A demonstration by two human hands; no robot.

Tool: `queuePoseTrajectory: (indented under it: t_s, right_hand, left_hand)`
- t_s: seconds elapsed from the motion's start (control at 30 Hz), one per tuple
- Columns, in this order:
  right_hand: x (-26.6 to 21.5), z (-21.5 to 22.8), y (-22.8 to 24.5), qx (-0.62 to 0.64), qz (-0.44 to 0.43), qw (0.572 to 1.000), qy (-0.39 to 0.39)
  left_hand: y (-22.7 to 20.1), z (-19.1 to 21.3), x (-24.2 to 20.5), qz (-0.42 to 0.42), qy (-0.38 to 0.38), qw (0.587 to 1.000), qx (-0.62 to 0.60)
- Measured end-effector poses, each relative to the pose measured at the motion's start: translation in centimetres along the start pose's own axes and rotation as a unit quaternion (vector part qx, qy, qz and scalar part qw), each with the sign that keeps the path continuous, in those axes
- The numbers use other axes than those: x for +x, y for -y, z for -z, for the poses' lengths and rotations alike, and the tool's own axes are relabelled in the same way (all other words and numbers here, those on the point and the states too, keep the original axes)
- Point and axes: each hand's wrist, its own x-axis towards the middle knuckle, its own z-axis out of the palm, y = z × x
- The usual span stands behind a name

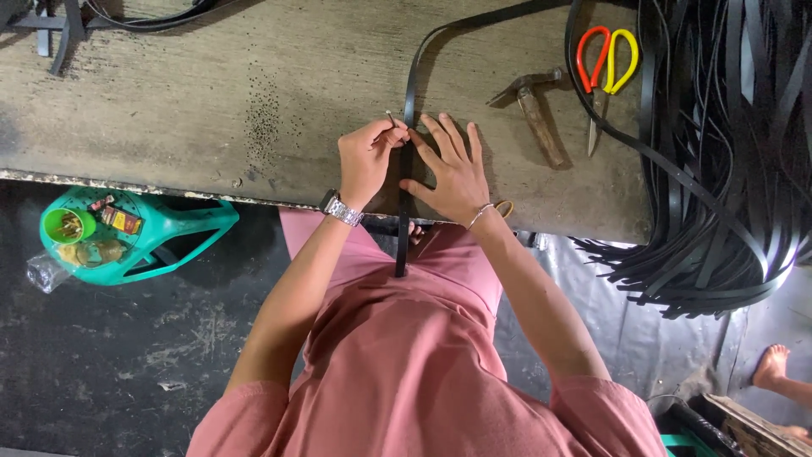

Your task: Hammering a punch into a leather strip to create holes or markings at regular intervals.

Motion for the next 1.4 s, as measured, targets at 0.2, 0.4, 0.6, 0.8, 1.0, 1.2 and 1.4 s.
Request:
queuePoseTrajectory:
  t_s: [0.2,0.4,0.6,0.8,1.0,1.2,1.4]
  right_hand:
    - [0.0,-0.2,-0.1,-0.001,-0.002,1.0,0.004]
    - [0.0,0.2,0.1,0.003,0.0,1.0,0.005]
    - [0.0,0.0,0.0,0.008,0.009,1.0,-0.013]
    - [0.0,0.2,0.2,0.006,0.003,1.0,-0.015]
    - [-0.5,0.5,-2.2,0.004,-0.002,0.986,-0.17]
    - [-2.9,3.4,-11.6,-0.322,-0.219,0.91,-0.144]
    - [-3.5,1.7,-13.3,-0.222,-0.269,0.934,-0.071]
  left_hand:
    - [-0.1,0.0,0.0,0.005,0.004,1.0,-0.011]
    - [-0.3,0.0,0.0,-0.001,0.001,1.0,-0.007]
    - [0.0,-0.2,0.0,-0.064,-0.003,0.997,0.038]
    - [1.6,-0.3,-0.4,-0.142,-0.004,0.981,0.133]
    - [3.0,-0.7,-0.8,-0.198,-0.005,0.961,0.191]
    - [2.8,-1.0,-0.8,-0.207,0.012,0.959,0.193]
    - [3.4,-0.7,-0.9,-0.212,0.03,0.96,0.183]
